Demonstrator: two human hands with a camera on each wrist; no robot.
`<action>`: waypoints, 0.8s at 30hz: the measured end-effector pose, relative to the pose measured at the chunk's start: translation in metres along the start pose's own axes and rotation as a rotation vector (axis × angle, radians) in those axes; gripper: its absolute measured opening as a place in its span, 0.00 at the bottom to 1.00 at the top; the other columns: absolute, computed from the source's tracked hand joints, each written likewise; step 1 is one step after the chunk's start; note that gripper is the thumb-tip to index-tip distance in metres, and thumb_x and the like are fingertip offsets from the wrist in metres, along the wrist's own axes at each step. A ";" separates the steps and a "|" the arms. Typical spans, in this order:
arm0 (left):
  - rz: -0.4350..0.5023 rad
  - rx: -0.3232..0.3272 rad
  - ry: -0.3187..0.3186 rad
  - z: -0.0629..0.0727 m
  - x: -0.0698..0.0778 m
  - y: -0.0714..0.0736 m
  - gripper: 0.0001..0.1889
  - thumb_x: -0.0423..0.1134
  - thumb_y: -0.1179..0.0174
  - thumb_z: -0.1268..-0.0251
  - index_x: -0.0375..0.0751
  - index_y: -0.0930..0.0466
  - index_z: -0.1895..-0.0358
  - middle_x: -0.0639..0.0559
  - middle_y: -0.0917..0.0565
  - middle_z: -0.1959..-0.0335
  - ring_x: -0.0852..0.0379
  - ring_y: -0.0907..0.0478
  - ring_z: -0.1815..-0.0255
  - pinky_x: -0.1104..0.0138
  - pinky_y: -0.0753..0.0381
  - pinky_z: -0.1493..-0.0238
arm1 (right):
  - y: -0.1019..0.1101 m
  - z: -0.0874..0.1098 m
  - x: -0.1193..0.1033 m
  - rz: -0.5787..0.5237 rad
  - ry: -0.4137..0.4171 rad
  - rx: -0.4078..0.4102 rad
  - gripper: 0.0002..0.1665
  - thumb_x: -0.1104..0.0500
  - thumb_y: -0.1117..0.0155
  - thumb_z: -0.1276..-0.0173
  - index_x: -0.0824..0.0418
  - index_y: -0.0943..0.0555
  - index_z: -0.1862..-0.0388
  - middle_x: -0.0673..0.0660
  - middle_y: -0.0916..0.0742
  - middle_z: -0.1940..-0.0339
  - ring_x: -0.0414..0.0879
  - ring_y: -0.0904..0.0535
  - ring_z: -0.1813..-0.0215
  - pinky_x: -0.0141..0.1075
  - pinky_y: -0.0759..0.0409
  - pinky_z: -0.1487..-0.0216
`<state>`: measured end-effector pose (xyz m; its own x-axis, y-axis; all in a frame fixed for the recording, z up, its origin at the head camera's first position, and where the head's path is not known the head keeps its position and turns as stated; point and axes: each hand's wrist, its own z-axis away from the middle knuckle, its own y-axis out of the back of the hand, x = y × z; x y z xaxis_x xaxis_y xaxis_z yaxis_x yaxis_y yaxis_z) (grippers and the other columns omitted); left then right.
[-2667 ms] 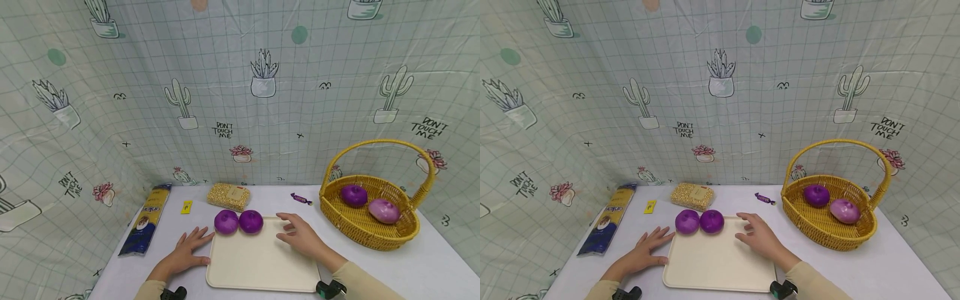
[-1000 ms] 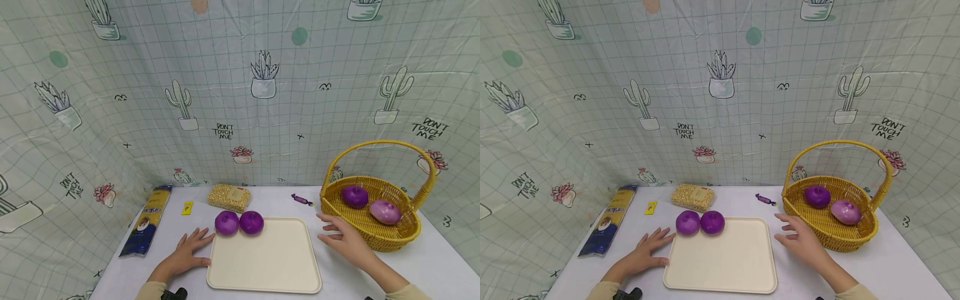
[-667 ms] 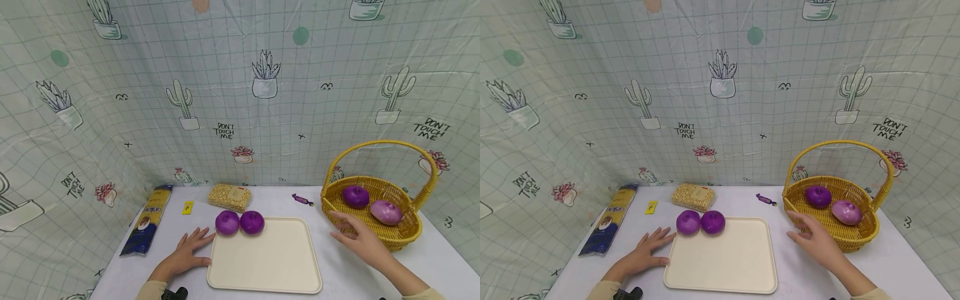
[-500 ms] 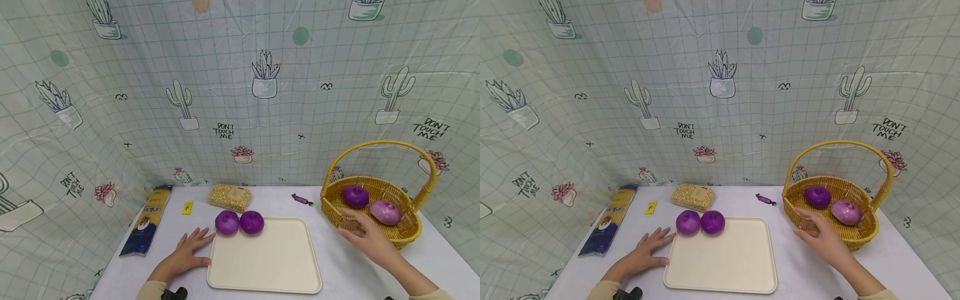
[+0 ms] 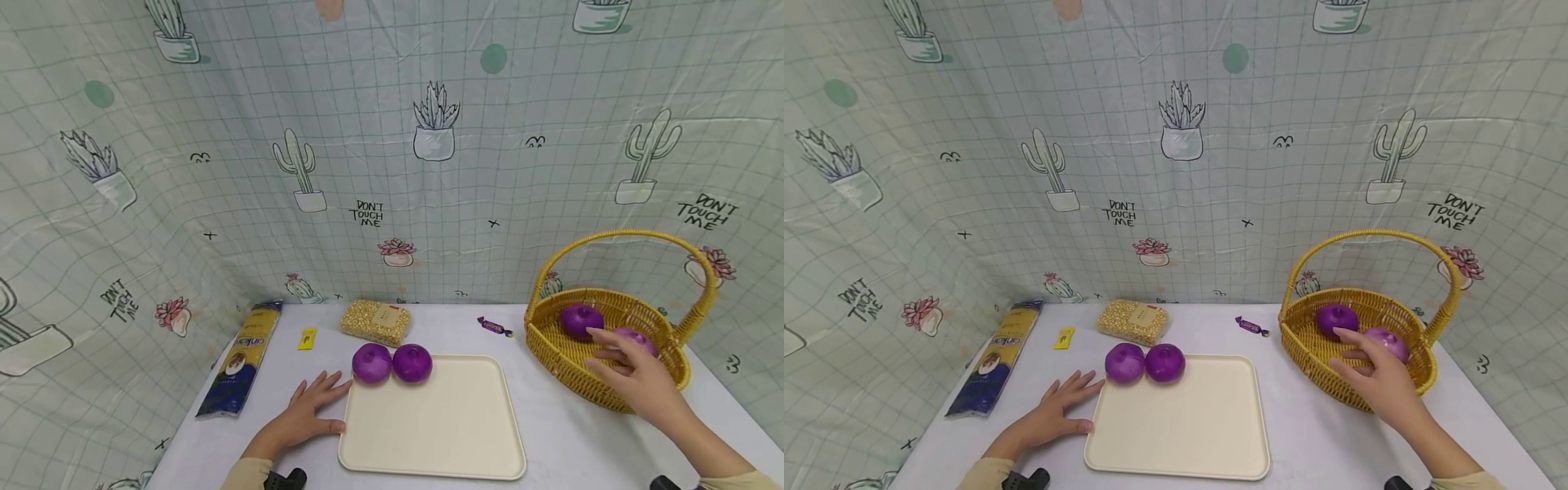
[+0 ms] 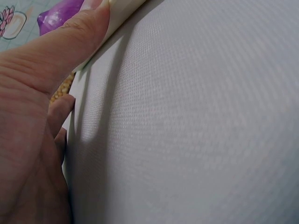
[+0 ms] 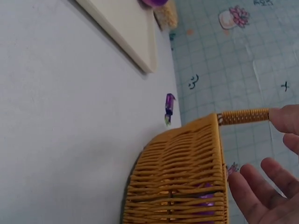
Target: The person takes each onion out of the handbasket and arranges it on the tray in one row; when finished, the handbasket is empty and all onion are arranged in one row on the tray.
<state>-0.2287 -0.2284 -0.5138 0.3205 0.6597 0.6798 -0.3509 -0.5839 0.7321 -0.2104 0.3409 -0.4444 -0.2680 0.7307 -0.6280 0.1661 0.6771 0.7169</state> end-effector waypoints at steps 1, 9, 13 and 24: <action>-0.002 -0.001 0.001 0.000 0.000 0.000 0.43 0.54 0.29 0.41 0.44 0.33 0.24 0.35 0.43 0.20 0.27 0.60 0.20 0.31 0.75 0.27 | 0.001 0.000 0.002 -0.001 -0.001 -0.001 0.33 0.53 0.33 0.26 0.62 0.29 0.27 0.71 0.21 0.38 0.18 0.28 0.50 0.15 0.24 0.58; -0.013 -0.004 0.014 -0.002 -0.001 -0.001 0.43 0.55 0.29 0.41 0.44 0.33 0.24 0.34 0.43 0.20 0.27 0.59 0.20 0.31 0.74 0.27 | 0.012 -0.003 0.022 0.061 -0.031 0.001 0.32 0.51 0.34 0.25 0.67 0.28 0.30 0.71 0.19 0.41 0.40 0.19 0.48 0.13 0.26 0.59; -0.018 -0.007 0.020 -0.003 -0.003 -0.001 0.43 0.56 0.29 0.41 0.45 0.33 0.24 0.35 0.43 0.20 0.27 0.59 0.19 0.31 0.74 0.26 | 0.016 -0.005 0.032 0.081 -0.059 -0.021 0.34 0.50 0.36 0.24 0.70 0.29 0.30 0.75 0.21 0.40 0.66 0.19 0.46 0.19 0.21 0.60; -0.013 -0.004 0.016 -0.002 -0.004 -0.002 0.43 0.55 0.28 0.42 0.46 0.33 0.23 0.36 0.43 0.20 0.28 0.60 0.19 0.31 0.74 0.27 | 0.023 -0.015 0.050 0.167 -0.166 -0.021 0.36 0.49 0.41 0.21 0.76 0.32 0.30 0.83 0.24 0.41 0.78 0.23 0.46 0.66 0.19 0.54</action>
<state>-0.2313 -0.2288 -0.5174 0.3113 0.6746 0.6694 -0.3505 -0.5732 0.7407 -0.2340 0.3920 -0.4548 -0.0780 0.8383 -0.5397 0.1745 0.5444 0.8204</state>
